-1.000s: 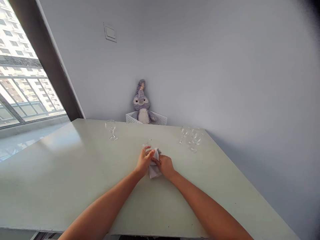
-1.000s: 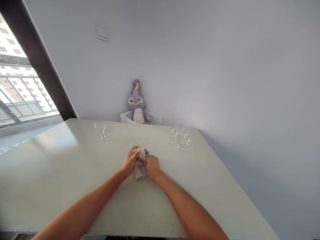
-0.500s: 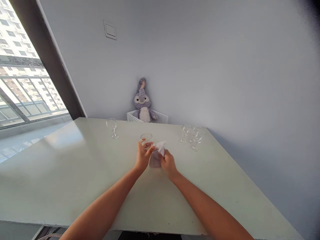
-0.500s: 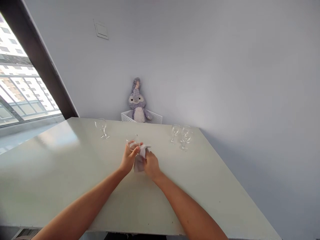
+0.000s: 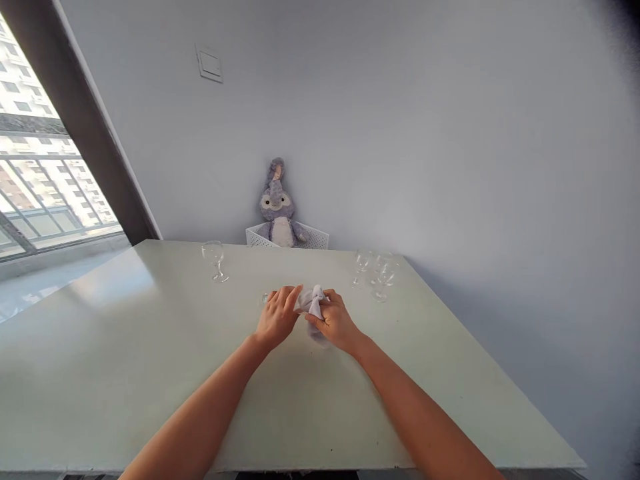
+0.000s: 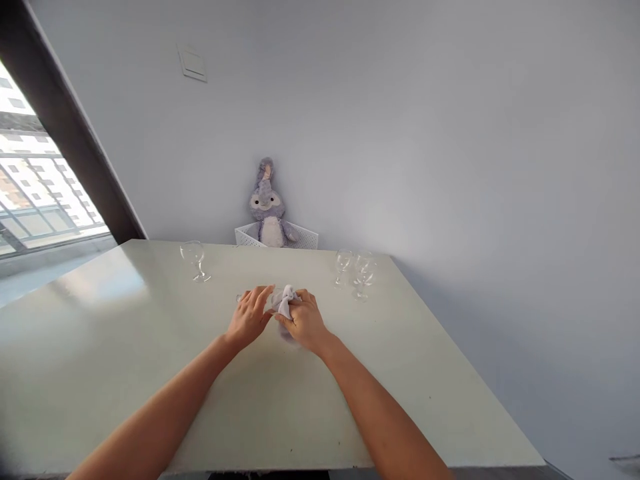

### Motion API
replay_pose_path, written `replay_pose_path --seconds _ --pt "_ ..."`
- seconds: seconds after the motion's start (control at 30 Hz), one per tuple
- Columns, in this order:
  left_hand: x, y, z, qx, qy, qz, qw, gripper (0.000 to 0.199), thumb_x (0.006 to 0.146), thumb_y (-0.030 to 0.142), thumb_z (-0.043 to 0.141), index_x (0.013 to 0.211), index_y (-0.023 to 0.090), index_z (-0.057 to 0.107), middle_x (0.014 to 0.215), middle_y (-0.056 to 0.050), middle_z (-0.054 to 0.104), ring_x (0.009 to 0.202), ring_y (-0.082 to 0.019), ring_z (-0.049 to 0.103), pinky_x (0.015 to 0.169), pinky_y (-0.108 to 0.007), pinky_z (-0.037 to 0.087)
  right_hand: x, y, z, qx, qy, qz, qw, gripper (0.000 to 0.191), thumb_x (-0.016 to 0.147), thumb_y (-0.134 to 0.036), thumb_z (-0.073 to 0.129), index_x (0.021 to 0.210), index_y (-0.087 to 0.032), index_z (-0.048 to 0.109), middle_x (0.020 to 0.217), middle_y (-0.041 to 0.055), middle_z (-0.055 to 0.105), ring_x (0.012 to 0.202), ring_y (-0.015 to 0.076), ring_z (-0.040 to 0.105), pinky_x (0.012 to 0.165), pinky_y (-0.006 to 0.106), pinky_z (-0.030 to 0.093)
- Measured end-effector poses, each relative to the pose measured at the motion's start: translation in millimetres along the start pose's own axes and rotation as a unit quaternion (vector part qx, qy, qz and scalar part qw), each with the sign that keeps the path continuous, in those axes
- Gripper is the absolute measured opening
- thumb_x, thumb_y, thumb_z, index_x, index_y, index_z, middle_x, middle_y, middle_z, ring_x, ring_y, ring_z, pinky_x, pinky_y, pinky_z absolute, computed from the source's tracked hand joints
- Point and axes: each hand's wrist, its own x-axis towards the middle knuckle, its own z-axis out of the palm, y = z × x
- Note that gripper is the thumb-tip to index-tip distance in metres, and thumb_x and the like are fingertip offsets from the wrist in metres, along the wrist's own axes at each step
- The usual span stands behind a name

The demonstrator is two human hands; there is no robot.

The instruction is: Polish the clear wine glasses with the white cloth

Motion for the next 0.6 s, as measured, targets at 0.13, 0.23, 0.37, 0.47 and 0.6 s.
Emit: replay_pose_path --seconds 0.13,0.23,0.37,0.47,0.6 --pt "6 -4 -2.9 -0.02 0.043 -0.058 0.997 0.04 0.082 0.028 0.046 0.12 0.019 0.038 0.102 -0.01 0.057 0.085 -0.021 0.055 0.078 -0.034 0.036 2 4 1 0.0 0.085 -0.002 0.996 0.02 0.085 -0.03 0.045 0.08 -0.022 0.062 0.087 0.0049 0.063 0.113 0.023 0.038 0.096 0.041 0.028" --pt "10 -10 -3.6 -0.09 0.098 -0.182 0.974 0.048 0.078 0.035 0.051 0.122 0.021 0.034 0.1 -0.008 0.058 0.08 -0.02 0.056 0.075 -0.034 0.039 0 1 6 0.043 0.111 0.073 0.99 0.028 0.087 -0.033 0.038 0.079 -0.02 0.061 0.082 0.0051 0.061 0.097 0.0213 0.048 0.085 0.035 0.037" --pt "15 -21 -15.2 -0.209 0.212 -0.327 0.897 0.062 0.075 0.038 0.055 0.126 0.022 0.023 0.098 -0.007 0.058 0.082 -0.018 0.057 0.071 -0.031 0.044 -3 -1 3 0.152 -0.128 0.054 0.979 0.031 0.08 -0.046 0.046 0.08 -0.019 0.062 0.076 0.0015 0.06 0.075 0.0171 0.054 0.064 0.025 0.043" --pt "17 -16 -23.9 -0.245 0.229 -0.289 0.897 0.064 0.073 0.036 0.057 0.124 0.02 0.022 0.095 -0.006 0.059 0.091 -0.018 0.057 0.079 -0.033 0.042 -4 -2 -1 0.15 -0.133 0.074 0.977 0.034 0.082 -0.047 0.042 0.089 -0.02 0.062 0.083 0.0025 0.062 0.074 0.0162 0.054 0.065 0.025 0.042" --pt "12 16 -23.0 -0.328 0.11 -0.216 0.913 0.061 0.072 0.034 0.059 0.121 0.022 0.025 0.103 -0.006 0.06 0.095 -0.019 0.057 0.083 -0.035 0.041 -1 -8 10 0.106 -0.002 0.124 0.987 0.027 0.078 -0.034 0.052 0.102 -0.021 0.056 0.087 0.0025 0.062 0.075 0.0156 0.055 0.07 0.027 0.042"
